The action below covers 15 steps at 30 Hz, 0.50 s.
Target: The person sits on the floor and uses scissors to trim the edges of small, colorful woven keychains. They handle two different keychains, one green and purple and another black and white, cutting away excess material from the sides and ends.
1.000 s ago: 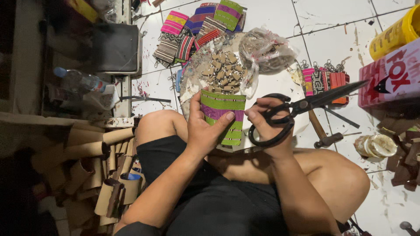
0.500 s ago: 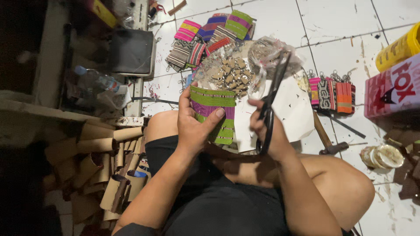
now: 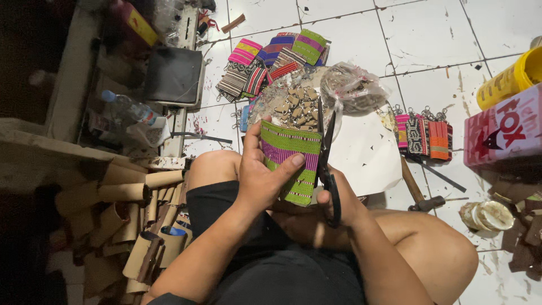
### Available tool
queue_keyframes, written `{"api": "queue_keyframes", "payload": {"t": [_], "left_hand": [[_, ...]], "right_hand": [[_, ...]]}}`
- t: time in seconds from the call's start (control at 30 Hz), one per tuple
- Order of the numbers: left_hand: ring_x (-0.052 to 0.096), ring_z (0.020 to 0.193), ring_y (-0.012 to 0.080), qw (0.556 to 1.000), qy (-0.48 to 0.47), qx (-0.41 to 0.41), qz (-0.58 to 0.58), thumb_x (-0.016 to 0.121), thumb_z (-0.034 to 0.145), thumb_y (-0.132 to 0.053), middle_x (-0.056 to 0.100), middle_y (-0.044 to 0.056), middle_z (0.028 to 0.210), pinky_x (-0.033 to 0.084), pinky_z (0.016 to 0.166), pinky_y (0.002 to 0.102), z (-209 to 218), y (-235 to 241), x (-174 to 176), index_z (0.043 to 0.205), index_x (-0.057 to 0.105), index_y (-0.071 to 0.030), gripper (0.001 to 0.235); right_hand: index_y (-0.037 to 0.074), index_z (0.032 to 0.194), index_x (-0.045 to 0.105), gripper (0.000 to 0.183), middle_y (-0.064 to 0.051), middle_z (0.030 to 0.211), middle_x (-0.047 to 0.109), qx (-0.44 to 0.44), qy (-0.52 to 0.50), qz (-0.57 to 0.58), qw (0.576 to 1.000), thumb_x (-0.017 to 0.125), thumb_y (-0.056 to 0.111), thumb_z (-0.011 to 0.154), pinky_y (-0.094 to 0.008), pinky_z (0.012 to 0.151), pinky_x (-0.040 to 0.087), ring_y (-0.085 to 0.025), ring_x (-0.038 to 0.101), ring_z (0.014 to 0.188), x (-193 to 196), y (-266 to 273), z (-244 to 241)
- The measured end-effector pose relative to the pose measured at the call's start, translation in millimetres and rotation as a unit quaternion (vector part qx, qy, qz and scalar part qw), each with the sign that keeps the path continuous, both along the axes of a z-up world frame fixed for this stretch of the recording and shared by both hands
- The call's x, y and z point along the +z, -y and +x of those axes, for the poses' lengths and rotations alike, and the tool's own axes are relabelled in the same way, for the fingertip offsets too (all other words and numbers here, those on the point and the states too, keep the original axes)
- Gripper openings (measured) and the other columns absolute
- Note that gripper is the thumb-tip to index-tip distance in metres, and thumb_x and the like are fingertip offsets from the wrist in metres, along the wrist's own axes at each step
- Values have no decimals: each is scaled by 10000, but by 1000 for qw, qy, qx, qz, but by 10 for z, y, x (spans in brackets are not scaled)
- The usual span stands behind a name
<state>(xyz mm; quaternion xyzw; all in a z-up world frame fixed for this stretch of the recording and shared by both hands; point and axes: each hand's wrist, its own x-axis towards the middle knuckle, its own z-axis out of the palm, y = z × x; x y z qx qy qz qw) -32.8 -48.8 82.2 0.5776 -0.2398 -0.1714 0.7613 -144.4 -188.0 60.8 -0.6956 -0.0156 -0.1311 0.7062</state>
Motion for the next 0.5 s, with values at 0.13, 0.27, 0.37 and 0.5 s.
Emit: {"api": "queue_keyframes", "payload": {"t": [0.13, 0.27, 0.37, 0.5], "left_hand": [[618, 1103, 270, 1000, -1, 8, -8, 903, 781, -185, 610, 171, 1166, 548, 979, 431, -9, 17, -10, 1509, 332, -2, 943], [615, 1116, 281, 1000, 5, 7, -12, 905, 786, -191, 606, 185, 1175, 543, 991, 440, -13, 19, 14, 1509, 330, 11, 946], [609, 1116, 289, 1000, 8, 5, -7, 902, 788, -193, 607, 192, 1171, 535, 1000, 449, -4, -7, 45, 1511, 319, 19, 953], [627, 1094, 322, 1000, 10, -1, 3, 890, 793, -185, 622, 223, 1156, 545, 992, 469, 10, -16, 70, 1511, 310, 30, 947]], "right_hand": [[-3, 1385, 584, 1047, -186, 1249, 678, 6, 1, 5, 1000, 593, 845, 771, -505, 1030, 476, -286, 611, 1150, -120, 33, 0], [-6, 1400, 566, 1095, -214, 1274, 658, 10, 1, -4, 1000, 564, 880, 757, -545, 1052, 453, -329, 606, 1187, -131, 23, -8], [9, 1357, 600, 1037, -176, 1215, 676, 7, 1, -6, 1000, 571, 863, 769, -522, 1015, 481, -282, 609, 1133, -84, 25, -11], [15, 1214, 669, 995, -156, 1029, 693, 6, -7, -5, 1000, 566, 892, 755, -498, 936, 537, -288, 656, 973, 122, 7, -5]]}}
